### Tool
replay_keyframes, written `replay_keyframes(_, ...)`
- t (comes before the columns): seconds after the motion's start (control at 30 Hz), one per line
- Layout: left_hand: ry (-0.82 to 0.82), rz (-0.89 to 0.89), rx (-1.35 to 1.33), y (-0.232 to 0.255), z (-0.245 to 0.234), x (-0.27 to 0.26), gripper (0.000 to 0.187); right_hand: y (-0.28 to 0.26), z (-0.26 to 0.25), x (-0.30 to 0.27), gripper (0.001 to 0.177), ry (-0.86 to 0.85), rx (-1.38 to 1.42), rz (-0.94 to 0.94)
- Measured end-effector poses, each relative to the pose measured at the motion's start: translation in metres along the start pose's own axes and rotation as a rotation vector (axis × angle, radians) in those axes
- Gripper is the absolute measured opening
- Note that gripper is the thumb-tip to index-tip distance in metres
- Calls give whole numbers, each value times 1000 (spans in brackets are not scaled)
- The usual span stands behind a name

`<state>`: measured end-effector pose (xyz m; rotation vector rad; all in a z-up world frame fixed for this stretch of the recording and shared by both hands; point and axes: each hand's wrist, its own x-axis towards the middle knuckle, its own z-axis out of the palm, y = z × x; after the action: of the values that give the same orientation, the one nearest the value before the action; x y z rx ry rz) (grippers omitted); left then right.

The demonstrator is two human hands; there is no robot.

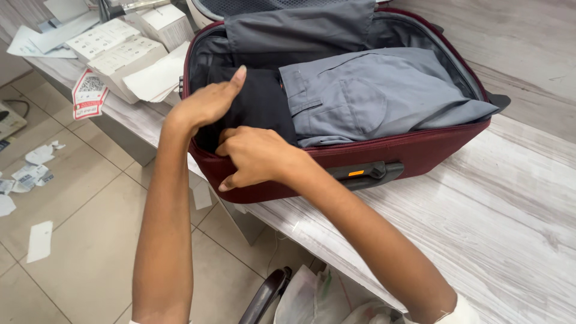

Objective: The person folds a black shirt and a striped shirt on a table, then places them into a maroon suitcase. The person also removes a grey shirt and a pair of jeans from the suitcase, folds them on the table, and places them back into the suitcase.

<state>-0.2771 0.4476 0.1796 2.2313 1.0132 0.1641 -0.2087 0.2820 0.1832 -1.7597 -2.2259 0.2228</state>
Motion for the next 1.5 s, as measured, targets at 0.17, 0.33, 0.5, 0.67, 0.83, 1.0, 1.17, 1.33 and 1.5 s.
replay_keyframes(0.17,-126,-85,-79,-10,20,-8,112,-16,-1,-5,36,-75,-122,119)
replay_keyframes(0.33,-77,-49,301,-3,32,-2,109,-30,28,-71,54,507,-377,-46)
replay_keyframes(0.5,336,196,441,38,55,-43,86,-19,51,-160,50,622,-440,50)
replay_keyframes(0.67,767,784,391,134,169,-109,55,13,54,-265,41,634,-376,360)
replay_keyframes(0.83,358,1245,-15,216,331,-152,43,46,66,-412,44,690,-492,866)
replay_keyframes(1.0,-212,1216,-87,257,466,-173,53,39,74,-565,37,809,-588,1255)
replay_keyframes(1.17,-202,1340,151,254,535,-179,76,33,83,-702,40,797,-741,1693)
replay_keyframes(1.33,-363,1230,304,248,529,-173,77,54,72,-814,60,678,-1248,1926)
replay_keyframes(1.5,-356,1210,345,260,511,-186,75,83,66,-892,63,799,-743,2279)
